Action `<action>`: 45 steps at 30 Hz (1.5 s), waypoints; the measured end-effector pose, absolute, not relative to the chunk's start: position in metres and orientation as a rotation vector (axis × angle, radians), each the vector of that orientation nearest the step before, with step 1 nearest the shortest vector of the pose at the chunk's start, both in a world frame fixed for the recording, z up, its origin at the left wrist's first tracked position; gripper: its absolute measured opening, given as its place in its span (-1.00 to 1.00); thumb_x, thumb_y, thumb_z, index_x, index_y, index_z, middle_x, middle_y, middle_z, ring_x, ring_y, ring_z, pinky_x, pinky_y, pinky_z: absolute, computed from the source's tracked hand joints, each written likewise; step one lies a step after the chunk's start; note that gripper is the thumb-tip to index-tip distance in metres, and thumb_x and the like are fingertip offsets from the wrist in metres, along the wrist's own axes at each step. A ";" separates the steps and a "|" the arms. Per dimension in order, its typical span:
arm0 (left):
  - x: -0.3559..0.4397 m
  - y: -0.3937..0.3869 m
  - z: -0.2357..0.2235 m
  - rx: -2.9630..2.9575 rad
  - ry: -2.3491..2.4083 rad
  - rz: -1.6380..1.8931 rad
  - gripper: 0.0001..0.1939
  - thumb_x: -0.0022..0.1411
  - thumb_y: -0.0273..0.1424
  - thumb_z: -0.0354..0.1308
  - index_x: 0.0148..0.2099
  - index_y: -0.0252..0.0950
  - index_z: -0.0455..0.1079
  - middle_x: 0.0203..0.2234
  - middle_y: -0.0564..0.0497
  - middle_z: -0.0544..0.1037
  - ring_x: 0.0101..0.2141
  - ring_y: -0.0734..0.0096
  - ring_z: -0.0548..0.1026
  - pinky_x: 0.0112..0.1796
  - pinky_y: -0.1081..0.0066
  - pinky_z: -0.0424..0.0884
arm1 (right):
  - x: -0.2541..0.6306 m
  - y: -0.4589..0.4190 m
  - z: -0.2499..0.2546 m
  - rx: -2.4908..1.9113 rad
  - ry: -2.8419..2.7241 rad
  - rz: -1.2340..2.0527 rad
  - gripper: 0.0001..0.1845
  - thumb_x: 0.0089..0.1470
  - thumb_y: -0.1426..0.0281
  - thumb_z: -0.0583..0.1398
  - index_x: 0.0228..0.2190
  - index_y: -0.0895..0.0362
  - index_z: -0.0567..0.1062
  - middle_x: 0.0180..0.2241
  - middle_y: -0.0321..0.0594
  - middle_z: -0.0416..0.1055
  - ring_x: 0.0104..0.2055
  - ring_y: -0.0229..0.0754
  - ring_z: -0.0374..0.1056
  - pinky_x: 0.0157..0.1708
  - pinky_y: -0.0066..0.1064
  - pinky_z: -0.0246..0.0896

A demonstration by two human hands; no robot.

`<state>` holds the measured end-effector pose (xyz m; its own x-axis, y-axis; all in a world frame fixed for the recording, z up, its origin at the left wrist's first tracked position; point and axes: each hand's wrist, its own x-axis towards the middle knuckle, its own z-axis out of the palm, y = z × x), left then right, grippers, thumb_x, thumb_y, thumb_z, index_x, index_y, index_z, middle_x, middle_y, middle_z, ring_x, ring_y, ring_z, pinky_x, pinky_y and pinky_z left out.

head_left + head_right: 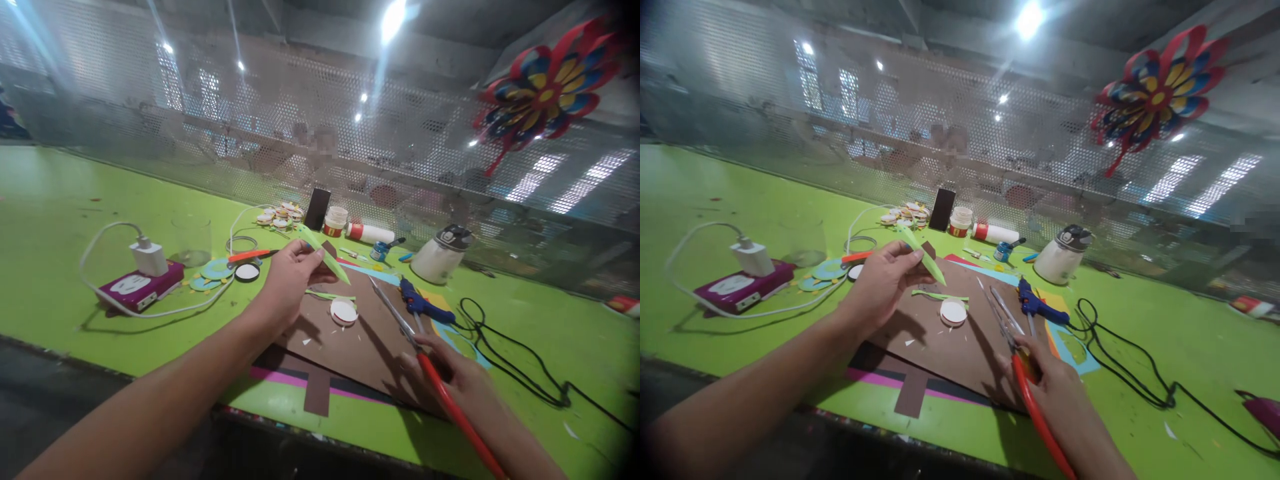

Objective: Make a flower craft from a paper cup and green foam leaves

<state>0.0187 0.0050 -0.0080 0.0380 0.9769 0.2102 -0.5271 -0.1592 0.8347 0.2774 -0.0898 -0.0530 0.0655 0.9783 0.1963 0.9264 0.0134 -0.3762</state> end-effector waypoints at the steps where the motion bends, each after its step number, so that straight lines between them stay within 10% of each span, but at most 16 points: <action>1: 0.019 0.005 -0.008 0.972 0.634 1.482 -0.93 0.18 -0.52 0.13 -0.35 -0.36 0.29 -0.55 0.03 0.50 -0.53 0.43 0.54 -0.40 0.39 0.51 | 0.282 -0.092 -0.052 -1.994 -1.899 0.185 -0.35 0.01 -0.09 0.10 -0.10 0.14 0.50 -0.50 -0.17 0.51 -0.49 -0.07 0.41 -0.44 -0.29 0.34; 6: 0.020 0.006 -0.010 1.036 0.699 1.418 -0.91 0.15 -0.51 0.16 -0.39 -0.36 0.30 -0.55 0.07 0.45 -0.54 0.52 0.49 -0.40 0.42 0.50 | 0.308 -0.106 -0.039 -2.058 -2.062 0.147 -0.41 0.07 -0.02 0.05 -0.01 0.05 0.48 -0.06 -0.07 0.53 -0.12 0.05 0.47 -0.17 -0.17 0.37; 19: 0.026 0.012 -0.025 1.272 0.827 1.084 -0.82 0.01 -0.40 0.28 -0.40 -0.35 0.34 -0.57 0.11 0.44 -0.57 0.55 0.45 -0.46 0.51 0.45 | 0.382 -0.124 -0.033 -2.068 -2.213 0.228 -0.51 0.07 0.21 0.13 0.01 0.10 0.49 -0.01 -0.11 0.51 -0.03 0.00 0.43 -0.05 -0.24 0.32; 33: 0.029 0.005 -0.027 1.257 0.893 0.943 -0.81 0.06 -0.35 0.28 -0.42 -0.31 0.34 -0.66 0.06 0.43 -0.60 0.48 0.44 -0.60 0.56 0.35 | 0.401 -0.116 -0.011 -1.986 -2.087 0.236 -0.47 -0.08 0.13 0.25 -0.07 0.09 0.57 -0.07 0.02 0.47 -0.07 0.11 0.41 -0.08 -0.09 0.29; 45: 0.027 0.008 -0.038 1.228 0.753 0.810 -0.79 0.06 -0.31 0.31 -0.32 -0.33 0.43 -0.54 0.00 0.49 -0.51 0.44 0.47 -0.43 0.41 0.43 | 0.237 -0.034 -0.014 -1.458 -1.953 0.729 -0.65 0.05 0.12 0.20 -0.34 0.14 0.60 -0.41 -0.20 0.52 -0.37 -0.18 0.37 -0.33 -0.33 0.27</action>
